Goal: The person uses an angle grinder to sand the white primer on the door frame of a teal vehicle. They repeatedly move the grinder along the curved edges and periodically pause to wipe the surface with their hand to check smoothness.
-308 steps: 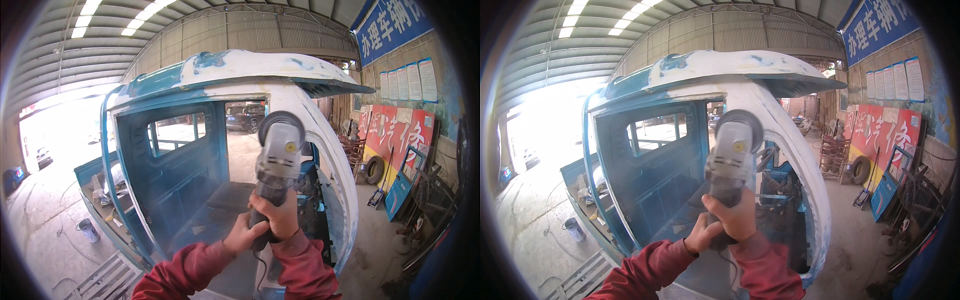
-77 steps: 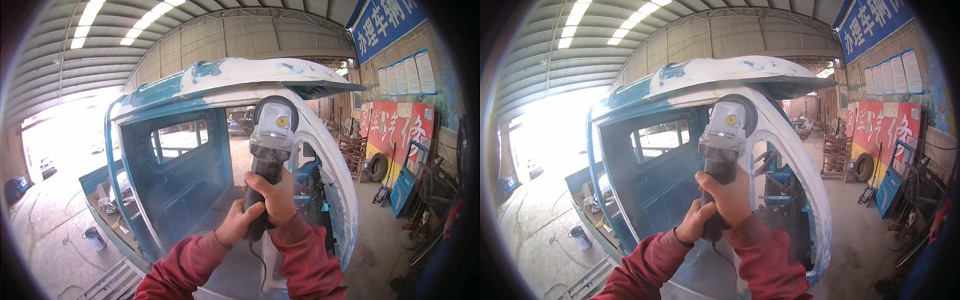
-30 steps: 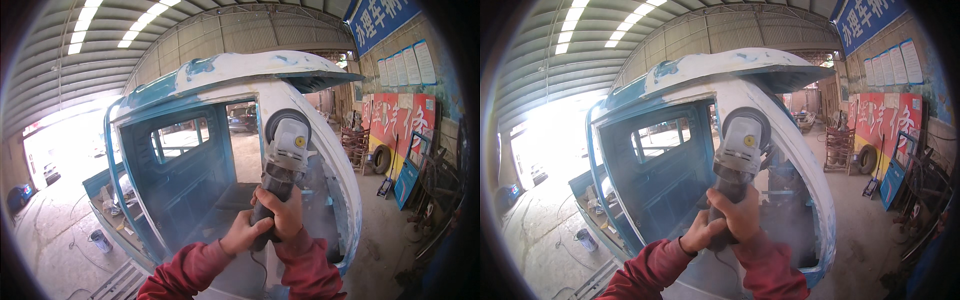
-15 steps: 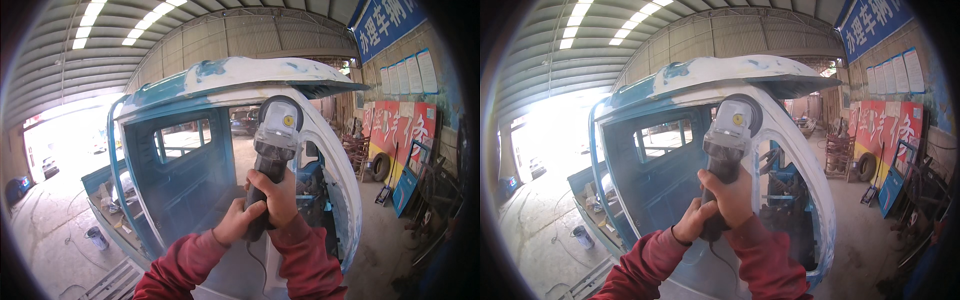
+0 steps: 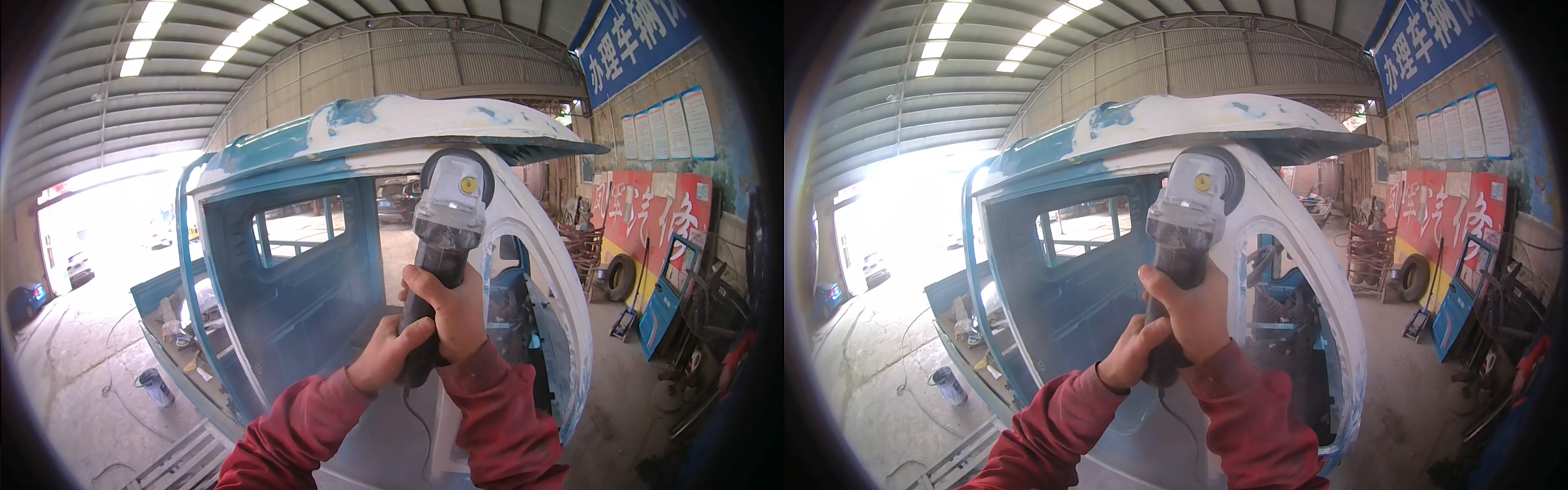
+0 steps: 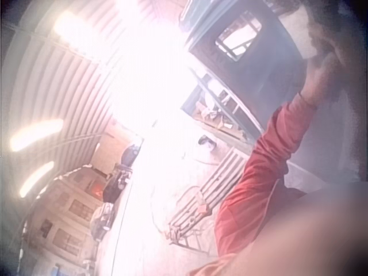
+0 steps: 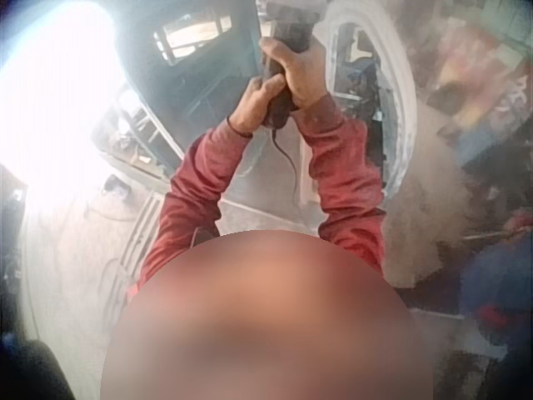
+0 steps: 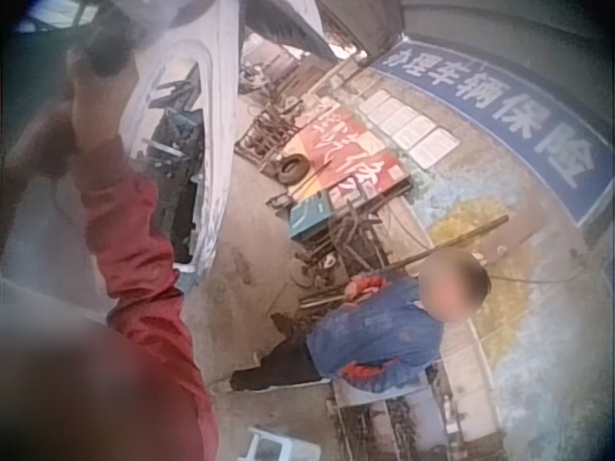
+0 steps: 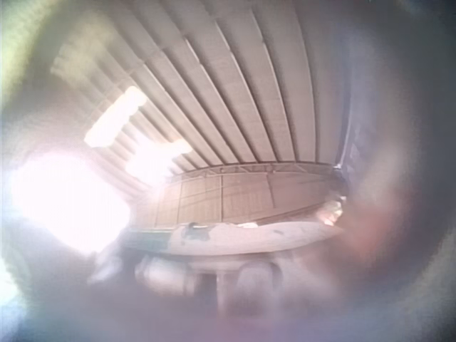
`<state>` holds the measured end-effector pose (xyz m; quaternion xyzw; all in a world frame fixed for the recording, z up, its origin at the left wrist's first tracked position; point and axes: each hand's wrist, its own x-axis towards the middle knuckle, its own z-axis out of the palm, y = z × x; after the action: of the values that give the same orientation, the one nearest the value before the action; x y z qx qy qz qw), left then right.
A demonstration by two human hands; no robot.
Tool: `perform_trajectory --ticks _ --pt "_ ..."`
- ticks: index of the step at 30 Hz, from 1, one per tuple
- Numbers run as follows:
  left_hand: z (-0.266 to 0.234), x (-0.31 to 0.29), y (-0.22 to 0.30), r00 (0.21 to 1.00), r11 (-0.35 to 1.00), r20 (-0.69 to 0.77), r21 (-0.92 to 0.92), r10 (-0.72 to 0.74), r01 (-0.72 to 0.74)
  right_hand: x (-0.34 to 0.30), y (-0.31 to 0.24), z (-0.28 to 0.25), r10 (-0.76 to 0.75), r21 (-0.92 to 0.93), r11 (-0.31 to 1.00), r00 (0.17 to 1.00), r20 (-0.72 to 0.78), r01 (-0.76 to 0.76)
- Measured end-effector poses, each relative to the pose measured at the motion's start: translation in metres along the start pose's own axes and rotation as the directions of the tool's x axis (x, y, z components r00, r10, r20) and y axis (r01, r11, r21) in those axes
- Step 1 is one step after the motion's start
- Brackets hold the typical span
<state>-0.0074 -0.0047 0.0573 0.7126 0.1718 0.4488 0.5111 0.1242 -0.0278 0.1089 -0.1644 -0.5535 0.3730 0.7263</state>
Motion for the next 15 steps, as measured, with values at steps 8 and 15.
perform_trajectory --ticks 8,15 --pt "-0.0011 0.0033 -0.0016 1.0 1.0 0.008 0.008 0.012 -0.012 0.0016 -0.0011 -0.0001 0.008 0.006 1.0 1.0 -0.021 -0.008" --pt "0.0022 0.001 -0.0076 1.0 1.0 0.0 0.01 -0.012 0.012 -0.005 -0.001 -0.0049 0.029 0.014 0.999 0.999 -0.021 -0.029"
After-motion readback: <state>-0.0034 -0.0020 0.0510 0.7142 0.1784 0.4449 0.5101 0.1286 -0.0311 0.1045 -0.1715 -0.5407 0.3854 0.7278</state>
